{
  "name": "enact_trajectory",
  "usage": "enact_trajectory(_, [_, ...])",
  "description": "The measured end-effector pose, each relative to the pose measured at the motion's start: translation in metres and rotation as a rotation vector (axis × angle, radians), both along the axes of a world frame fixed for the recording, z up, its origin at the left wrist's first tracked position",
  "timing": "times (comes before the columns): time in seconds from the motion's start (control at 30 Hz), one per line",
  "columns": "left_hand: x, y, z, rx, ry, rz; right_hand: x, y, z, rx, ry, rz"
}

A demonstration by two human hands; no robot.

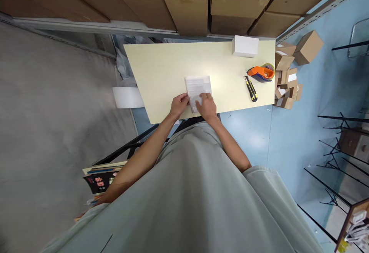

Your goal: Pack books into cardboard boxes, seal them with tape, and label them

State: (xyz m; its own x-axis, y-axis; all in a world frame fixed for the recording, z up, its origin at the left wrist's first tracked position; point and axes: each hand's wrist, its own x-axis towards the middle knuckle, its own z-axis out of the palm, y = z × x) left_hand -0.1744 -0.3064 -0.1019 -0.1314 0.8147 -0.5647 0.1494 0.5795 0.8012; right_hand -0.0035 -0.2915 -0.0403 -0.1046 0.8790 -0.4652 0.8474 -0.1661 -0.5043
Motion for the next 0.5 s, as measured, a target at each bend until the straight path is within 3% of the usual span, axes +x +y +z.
enact_trajectory(0.1, [-0.006,-0.002,-0.01,-0.079,-0.056,0.04,0.033,0.008,-0.015,0.02,-0.007,-0.169])
enact_trajectory(0.2, [-0.011,-0.009,-0.012,-0.092,-0.062,0.05,0.054,0.013,-0.031,-0.069,0.007,-0.276])
enact_trajectory(0.37, [-0.015,-0.019,-0.008,-0.092,-0.123,0.026,0.051,0.02,-0.051,-0.177,0.112,-0.405])
enact_trajectory(0.5, [-0.019,-0.016,-0.004,-0.127,-0.208,0.05,0.044,0.029,-0.056,-0.229,0.169,-0.509])
